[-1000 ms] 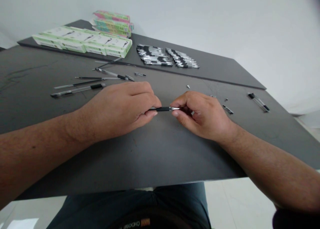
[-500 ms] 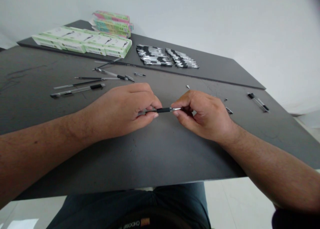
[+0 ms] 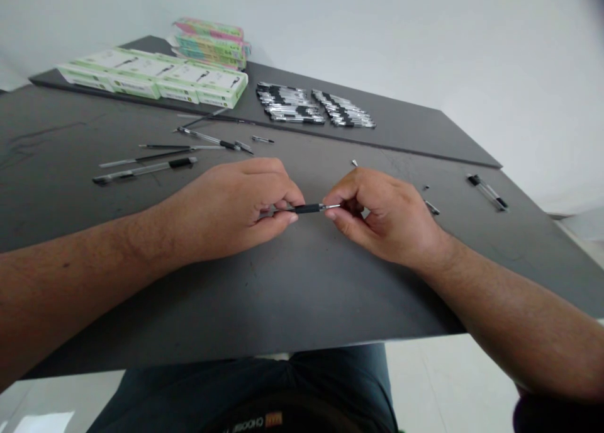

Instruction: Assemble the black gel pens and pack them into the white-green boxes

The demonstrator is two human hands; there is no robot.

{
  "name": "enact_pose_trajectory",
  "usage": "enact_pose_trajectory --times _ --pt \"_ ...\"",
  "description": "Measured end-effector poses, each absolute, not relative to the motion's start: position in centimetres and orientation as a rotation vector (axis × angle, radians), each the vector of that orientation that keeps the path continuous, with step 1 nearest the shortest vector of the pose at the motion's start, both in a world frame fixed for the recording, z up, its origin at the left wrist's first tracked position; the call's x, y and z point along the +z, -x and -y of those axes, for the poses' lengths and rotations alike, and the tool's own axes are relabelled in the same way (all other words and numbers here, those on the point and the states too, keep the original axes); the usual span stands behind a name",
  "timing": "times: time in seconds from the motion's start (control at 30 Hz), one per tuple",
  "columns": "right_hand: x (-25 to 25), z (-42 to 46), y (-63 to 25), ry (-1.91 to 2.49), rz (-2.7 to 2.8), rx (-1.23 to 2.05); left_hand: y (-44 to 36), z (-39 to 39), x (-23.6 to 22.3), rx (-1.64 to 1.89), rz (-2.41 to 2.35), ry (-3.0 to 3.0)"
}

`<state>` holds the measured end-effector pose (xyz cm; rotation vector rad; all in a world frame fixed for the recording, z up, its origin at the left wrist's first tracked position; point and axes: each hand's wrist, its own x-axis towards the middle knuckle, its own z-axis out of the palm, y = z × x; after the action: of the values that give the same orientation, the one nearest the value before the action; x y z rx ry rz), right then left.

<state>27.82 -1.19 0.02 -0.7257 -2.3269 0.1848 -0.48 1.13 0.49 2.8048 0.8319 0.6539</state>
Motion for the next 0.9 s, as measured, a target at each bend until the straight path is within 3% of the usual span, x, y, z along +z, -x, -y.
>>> enact_pose_trajectory --times 0.7,0.9 --pt "0.7 1.0 -29.4 0.908 2.151 0.259 0.6 -1.6 0.5 0.636 -0.932 -2.707" --pt "3.9 -2.0 -35.4 1.442 1.912 0.049 0.8 -1.8 0.2 0.689 -0.925 -2.724"
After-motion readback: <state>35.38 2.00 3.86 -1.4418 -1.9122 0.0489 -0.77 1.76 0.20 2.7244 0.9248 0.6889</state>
